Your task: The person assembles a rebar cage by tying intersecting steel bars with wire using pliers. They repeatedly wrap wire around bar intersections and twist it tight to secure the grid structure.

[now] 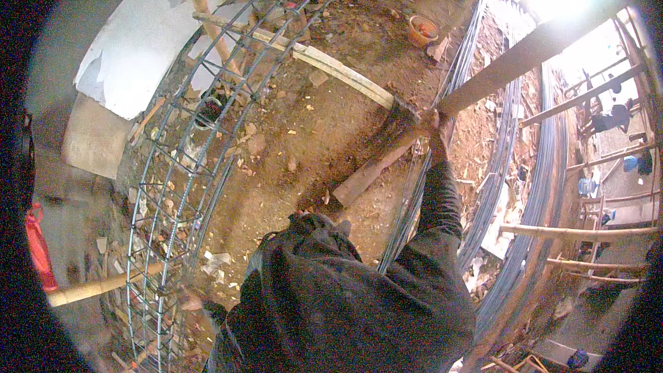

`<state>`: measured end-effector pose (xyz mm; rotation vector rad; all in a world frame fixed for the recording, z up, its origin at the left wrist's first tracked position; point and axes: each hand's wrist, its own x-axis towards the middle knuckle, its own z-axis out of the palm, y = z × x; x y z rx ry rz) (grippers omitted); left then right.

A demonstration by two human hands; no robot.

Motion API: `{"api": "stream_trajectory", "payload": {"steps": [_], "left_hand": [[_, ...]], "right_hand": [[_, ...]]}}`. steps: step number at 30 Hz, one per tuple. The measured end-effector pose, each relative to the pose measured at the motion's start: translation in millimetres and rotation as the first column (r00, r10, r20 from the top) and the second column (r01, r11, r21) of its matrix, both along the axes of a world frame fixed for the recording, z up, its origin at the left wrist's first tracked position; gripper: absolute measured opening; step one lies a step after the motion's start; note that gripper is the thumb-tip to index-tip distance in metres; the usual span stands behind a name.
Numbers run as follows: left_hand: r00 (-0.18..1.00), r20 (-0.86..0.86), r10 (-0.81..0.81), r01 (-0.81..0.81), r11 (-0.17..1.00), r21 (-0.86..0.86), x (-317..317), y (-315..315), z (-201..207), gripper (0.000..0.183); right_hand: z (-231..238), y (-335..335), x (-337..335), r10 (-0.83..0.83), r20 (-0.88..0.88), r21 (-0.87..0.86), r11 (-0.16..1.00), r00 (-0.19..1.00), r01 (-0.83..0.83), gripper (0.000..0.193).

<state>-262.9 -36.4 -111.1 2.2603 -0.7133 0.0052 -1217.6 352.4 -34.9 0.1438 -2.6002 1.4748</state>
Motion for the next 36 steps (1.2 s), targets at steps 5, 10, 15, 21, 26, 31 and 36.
{"api": "stream_trajectory", "payload": {"steps": [5, 10, 15, 21, 26, 31, 36], "left_hand": [[0.979, 0.072, -0.19, 0.188, 0.981, 0.039, -30.1, 41.4, -40.3, 0.084], [0.808, -0.468, -0.359, 0.418, 0.908, 0.026, -55.2, 59.5, -45.4, 0.072], [0.693, -0.645, -0.324, 0.456, 0.889, 0.043, -78.1, 61.0, -46.3, 0.063], [0.482, -0.848, -0.219, 0.485, 0.873, 0.05, -67.7, 74.3, -48.6, 0.051], [0.418, -0.868, -0.267, 0.558, 0.83, 0.014, -70.8, 83.6, -51.0, 0.048], [0.453, -0.855, -0.251, 0.631, 0.768, 0.109, -80.8, 95.0, -55.0, 0.046], [0.434, -0.88, -0.195, 0.64, 0.754, 0.148, -95.5, 89.0, -63.0, 0.052]], "right_hand": [[-4.0, 16.5, -25.1, 0.134, -0.015, -0.062, 0.989, 0.991, -0.134, 0.037], [-45.0, 46.4, -79.2, 0.108, -0.145, 0.282, 0.957, 0.984, -0.064, 0.039], [-44.6, 47.4, -75.9, 0.223, -0.442, 0.544, 0.837, 0.869, 0.062, 0.046], [53.1, 7.8, -5.6, 0.011, -0.216, 0.299, 0.953, 0.976, 0.055, 0.032], [104.6, -18.4, 38.2, -0.097, -0.312, 0.451, 0.861, 0.945, 0.237, 0.035], [130.1, -21.6, 57.5, -0.097, -0.382, 0.437, 0.857, 0.919, 0.272, 0.034], [156.7, -15.6, 65.3, -0.236, -0.543, -0.027, 0.964, 0.806, 0.264, 0.031]]}}
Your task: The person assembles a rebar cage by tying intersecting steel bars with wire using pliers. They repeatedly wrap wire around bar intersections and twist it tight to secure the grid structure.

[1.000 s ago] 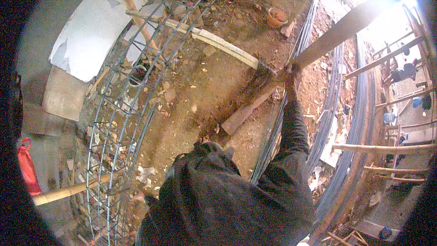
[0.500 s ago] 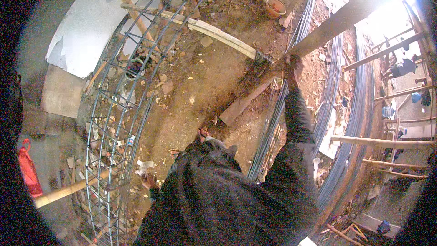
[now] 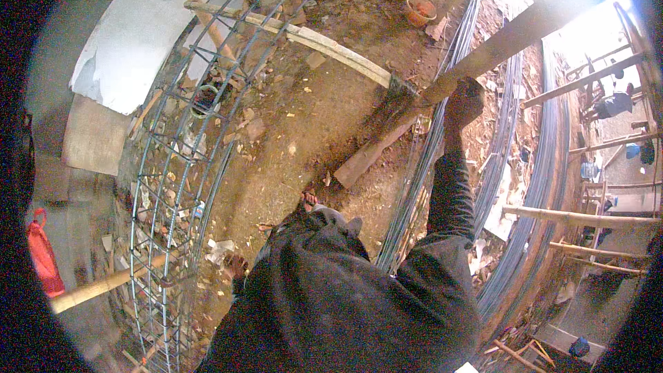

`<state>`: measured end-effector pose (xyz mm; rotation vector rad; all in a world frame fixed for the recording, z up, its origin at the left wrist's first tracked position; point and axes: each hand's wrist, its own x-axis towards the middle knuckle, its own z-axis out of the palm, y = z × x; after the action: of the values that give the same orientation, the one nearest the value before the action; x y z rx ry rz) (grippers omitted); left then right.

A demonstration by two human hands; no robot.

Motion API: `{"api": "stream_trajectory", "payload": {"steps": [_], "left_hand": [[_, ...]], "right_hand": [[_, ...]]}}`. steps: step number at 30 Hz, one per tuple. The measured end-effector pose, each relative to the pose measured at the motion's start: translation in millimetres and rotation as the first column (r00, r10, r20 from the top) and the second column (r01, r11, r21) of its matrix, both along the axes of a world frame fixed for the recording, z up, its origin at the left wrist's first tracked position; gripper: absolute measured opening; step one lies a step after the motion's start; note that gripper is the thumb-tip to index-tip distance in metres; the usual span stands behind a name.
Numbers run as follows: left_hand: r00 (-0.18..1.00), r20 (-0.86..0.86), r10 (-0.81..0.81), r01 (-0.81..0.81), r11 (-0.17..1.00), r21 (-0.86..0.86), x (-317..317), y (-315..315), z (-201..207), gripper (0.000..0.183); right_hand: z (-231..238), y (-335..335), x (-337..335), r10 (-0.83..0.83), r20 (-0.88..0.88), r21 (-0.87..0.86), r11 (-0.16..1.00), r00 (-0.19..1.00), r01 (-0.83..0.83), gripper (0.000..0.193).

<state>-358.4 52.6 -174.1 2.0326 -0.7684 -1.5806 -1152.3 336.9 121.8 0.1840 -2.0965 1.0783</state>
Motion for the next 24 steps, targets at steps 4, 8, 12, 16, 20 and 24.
{"api": "stream_trajectory", "payload": {"steps": [4, 8, 12, 16, 20, 24], "left_hand": [[0.992, -0.036, -0.121, 0.121, 0.993, 0.0, -23.8, -6.0, 4.9, 0.05], [0.947, -0.054, -0.315, 0.315, 0.949, -0.022, -57.0, -12.9, 14.4, 0.041], [0.887, -0.07, -0.456, 0.454, 0.89, -0.047, -75.7, -15.5, 14.0, 0.038], [0.852, -0.111, -0.512, 0.508, 0.859, -0.071, -83.8, -19.3, 7.8, 0.043], [0.84, 0.07, -0.538, 0.538, 0.843, 0.019, -77.8, -19.2, 9.0, 0.037], [0.834, -0.074, -0.546, 0.547, 0.837, -0.018, -69.6, -22.4, 22.7, 0.033]], "right_hand": [[-15.4, 8.4, -11.7, 0.058, -0.042, -0.289, 0.955, 0.997, -0.068, 0.03], [-63.7, 22.4, -37.3, 0.115, 0.237, 0.241, 0.955, 0.965, -0.173, 0.031], [-91.0, 31.1, -46.9, 0.189, 0.005, 0.204, 0.961, 0.982, -0.186, 0.027], [-71.7, 17.4, -33.6, 0.183, 0.083, 0.112, 0.975, 0.979, -0.192, 0.027], [-22.9, -10.3, -23.3, 0.054, 0.096, 0.057, 0.997, 0.994, -0.06, 0.024], [22.6, -31.4, -19.4, 0.085, 0.054, 0.091, 0.992, 0.995, -0.089, 0.026]]}}
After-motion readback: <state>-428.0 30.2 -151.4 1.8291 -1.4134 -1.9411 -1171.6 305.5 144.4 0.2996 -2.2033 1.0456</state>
